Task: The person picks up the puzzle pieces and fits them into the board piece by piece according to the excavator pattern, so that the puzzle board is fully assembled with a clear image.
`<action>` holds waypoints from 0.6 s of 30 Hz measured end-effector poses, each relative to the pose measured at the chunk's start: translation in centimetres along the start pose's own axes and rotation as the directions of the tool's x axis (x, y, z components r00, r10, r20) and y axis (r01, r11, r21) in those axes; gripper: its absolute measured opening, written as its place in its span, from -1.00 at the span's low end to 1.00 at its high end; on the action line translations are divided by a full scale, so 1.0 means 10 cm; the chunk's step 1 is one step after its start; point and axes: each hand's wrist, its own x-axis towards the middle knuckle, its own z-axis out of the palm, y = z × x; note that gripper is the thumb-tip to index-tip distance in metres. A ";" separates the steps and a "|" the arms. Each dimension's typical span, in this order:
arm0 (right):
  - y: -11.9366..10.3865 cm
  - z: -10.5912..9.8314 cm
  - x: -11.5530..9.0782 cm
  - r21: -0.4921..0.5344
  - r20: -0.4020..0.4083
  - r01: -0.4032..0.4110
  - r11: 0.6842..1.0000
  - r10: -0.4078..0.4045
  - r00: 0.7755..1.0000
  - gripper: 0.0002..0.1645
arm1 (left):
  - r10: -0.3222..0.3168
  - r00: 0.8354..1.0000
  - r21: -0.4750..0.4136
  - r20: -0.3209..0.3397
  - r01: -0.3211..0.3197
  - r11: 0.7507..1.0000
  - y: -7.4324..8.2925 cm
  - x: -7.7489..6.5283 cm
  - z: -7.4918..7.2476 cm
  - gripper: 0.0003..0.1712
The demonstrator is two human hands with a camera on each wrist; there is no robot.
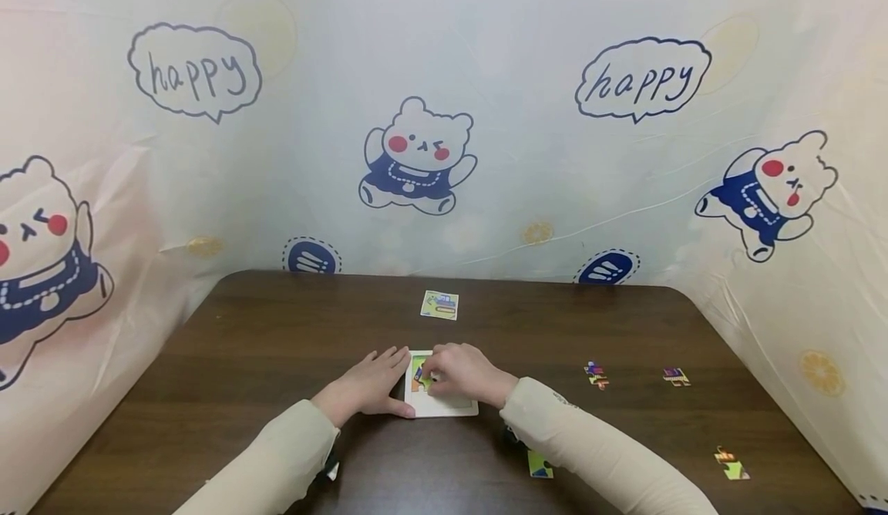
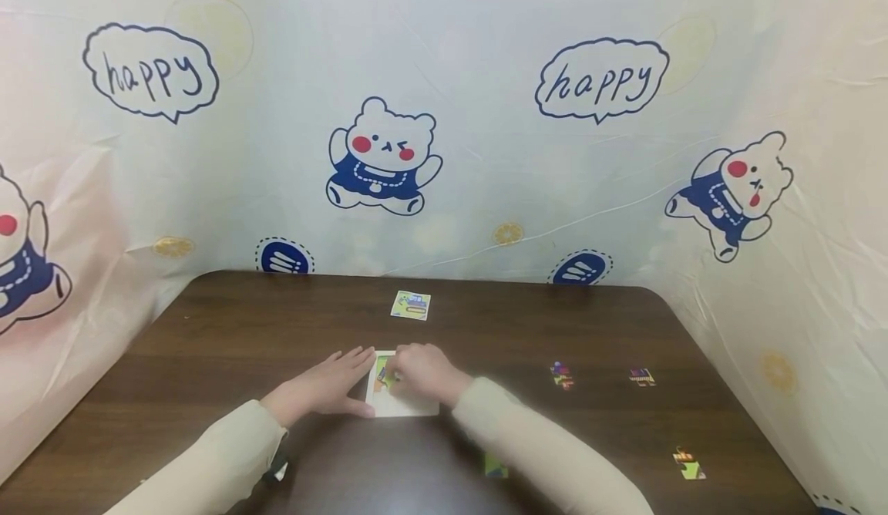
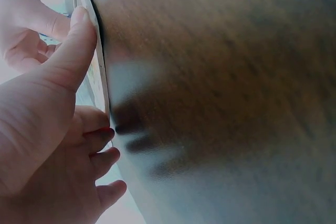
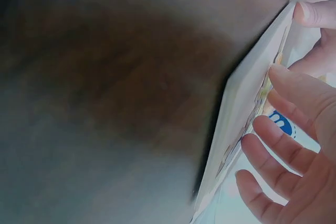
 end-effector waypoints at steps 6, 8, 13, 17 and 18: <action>-0.01 0.02 0.01 -0.017 0.010 0.067 0.998 -0.067 0.998 -0.78 | 0.008 1.000 0.012 0.000 -0.008 1.000 0.00 0.01 0.01 0.08; -0.01 0.02 0.01 -0.032 0.017 0.069 0.997 -0.068 0.998 -0.77 | 0.009 1.000 0.012 0.000 -0.009 1.000 0.00 0.01 0.02 0.08; -0.02 0.00 0.01 -0.054 0.031 0.072 0.996 -0.070 0.997 -0.77 | 0.014 1.000 0.016 -0.001 -0.014 1.000 0.00 0.01 0.02 0.09; -0.03 -0.01 0.02 -0.070 0.033 0.084 0.994 -0.082 0.996 -0.76 | 0.018 1.000 0.013 0.000 -0.018 1.000 0.00 -0.01 0.00 0.09; -0.03 -0.01 0.02 -0.071 0.035 0.084 0.994 -0.082 0.996 -0.75 | 0.018 1.000 0.013 0.002 -0.018 1.000 0.01 -0.01 0.00 0.09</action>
